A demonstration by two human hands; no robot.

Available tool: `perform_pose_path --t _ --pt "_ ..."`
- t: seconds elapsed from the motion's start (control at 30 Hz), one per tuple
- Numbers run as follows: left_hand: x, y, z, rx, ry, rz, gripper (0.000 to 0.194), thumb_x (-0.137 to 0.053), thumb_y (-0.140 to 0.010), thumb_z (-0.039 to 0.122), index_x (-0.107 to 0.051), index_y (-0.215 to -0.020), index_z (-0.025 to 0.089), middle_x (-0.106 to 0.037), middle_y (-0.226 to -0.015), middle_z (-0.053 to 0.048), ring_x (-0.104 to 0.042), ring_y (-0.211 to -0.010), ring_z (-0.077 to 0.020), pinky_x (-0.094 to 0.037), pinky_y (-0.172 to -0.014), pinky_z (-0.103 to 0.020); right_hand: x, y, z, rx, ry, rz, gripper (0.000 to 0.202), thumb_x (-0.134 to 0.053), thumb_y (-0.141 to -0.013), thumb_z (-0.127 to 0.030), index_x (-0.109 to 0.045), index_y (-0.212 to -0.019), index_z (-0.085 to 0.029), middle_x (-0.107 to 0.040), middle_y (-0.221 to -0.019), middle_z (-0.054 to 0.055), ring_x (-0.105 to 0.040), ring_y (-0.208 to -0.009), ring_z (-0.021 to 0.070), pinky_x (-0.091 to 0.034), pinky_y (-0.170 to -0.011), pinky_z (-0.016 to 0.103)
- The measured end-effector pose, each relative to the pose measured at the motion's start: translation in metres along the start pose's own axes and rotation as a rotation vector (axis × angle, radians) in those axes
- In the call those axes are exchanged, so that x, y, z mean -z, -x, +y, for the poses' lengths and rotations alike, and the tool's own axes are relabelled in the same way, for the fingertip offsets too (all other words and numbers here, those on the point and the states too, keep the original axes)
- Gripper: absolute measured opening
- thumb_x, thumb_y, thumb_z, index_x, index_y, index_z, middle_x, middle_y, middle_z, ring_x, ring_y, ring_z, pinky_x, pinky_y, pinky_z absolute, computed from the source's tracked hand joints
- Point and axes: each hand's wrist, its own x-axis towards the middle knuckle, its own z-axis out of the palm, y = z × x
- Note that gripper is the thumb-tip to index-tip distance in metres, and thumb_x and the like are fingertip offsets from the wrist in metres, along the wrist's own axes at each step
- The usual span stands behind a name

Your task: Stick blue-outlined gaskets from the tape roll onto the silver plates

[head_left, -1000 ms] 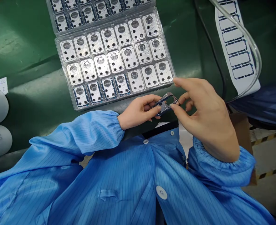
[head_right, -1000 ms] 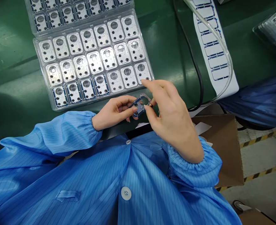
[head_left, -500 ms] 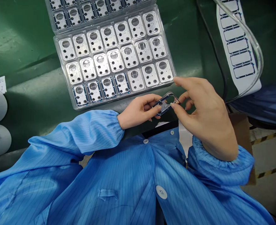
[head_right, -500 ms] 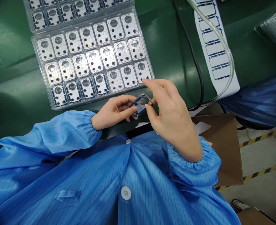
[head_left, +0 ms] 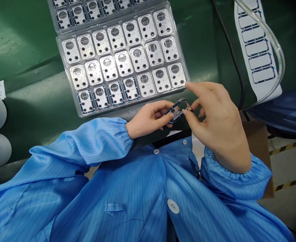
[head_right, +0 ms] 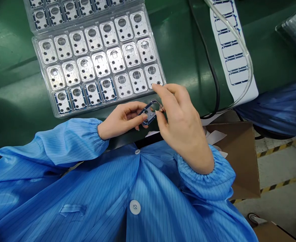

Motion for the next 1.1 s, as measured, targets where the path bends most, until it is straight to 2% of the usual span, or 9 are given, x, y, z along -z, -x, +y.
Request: perform_pose_path --t 0.27,0.57,0.67,0.77,0.9,1.1 --pt "0.0 0.001 0.001 -0.002 0.063 -0.015 0.029 -0.07 -0.089 0.033 -0.056 -0.106 0.014 -0.067 -0.099 -0.005 -0.069 -0.077 -0.0107 -0.053 -0.057 -0.016 -0.004 0.008 -0.006 0.067 0.044 0.066 0.056 -0.051 -0.094 -0.014 -0.048 -0.147 -0.033 -0.055 -0.133 0.01 -0.065 -0.098 0.0225 -0.059 -0.089 0.042" --pt "-0.005 0.002 0.004 -0.02 -0.011 0.07 0.019 -0.068 -0.088 0.022 -0.052 -0.094 0.015 -0.063 -0.081 0.001 -0.063 -0.07 -0.0078 -0.052 -0.066 -0.02 -0.007 0.017 -0.016 0.097 0.046 0.085 0.053 -0.042 -0.097 -0.01 -0.048 -0.147 -0.027 -0.055 -0.136 0.013 -0.068 -0.1 0.0228 -0.064 -0.084 0.04" --pt "-0.005 0.002 0.004 -0.015 -0.058 0.102 0.015 -0.065 -0.089 0.019 -0.05 -0.09 0.016 -0.062 -0.079 0.001 -0.062 -0.068 -0.0082 -0.05 -0.064 -0.02 -0.01 0.02 -0.019 0.079 0.011 0.106 0.056 -0.045 -0.097 -0.011 -0.046 -0.148 -0.032 -0.055 -0.139 0.011 -0.069 -0.108 0.0244 -0.063 -0.091 0.041" --pt "-0.005 0.001 0.003 -0.041 -0.054 0.111 0.017 -0.066 -0.089 0.019 -0.049 -0.088 0.017 -0.06 -0.075 0.003 -0.061 -0.066 -0.0076 -0.05 -0.064 -0.02 -0.013 0.025 -0.021 0.062 -0.015 0.14 0.057 -0.048 -0.096 -0.01 -0.045 -0.149 -0.031 -0.053 -0.141 0.012 -0.065 -0.12 0.0283 -0.061 -0.099 0.047" --pt "-0.004 0.0 0.002 -0.061 -0.017 0.096 0.019 -0.066 -0.09 0.024 -0.048 -0.088 0.017 -0.062 -0.076 0.003 -0.06 -0.065 -0.0072 -0.052 -0.065 -0.021 -0.018 0.032 -0.023 0.048 -0.045 0.17 0.06 -0.051 -0.095 -0.01 -0.043 -0.151 -0.03 -0.051 -0.144 0.013 -0.063 -0.124 0.0305 -0.059 -0.101 0.051" --pt "-0.002 0.0 0.0 -0.048 0.006 0.097 0.038 -0.075 -0.084 0.044 -0.048 -0.089 0.018 -0.064 -0.079 0.001 -0.062 -0.067 -0.0091 -0.051 -0.064 -0.022 -0.026 0.036 -0.026 0.026 -0.049 0.234 0.061 -0.056 -0.092 -0.011 -0.045 -0.149 -0.031 -0.051 -0.144 0.013 -0.062 -0.125 0.0305 -0.06 -0.099 0.051"
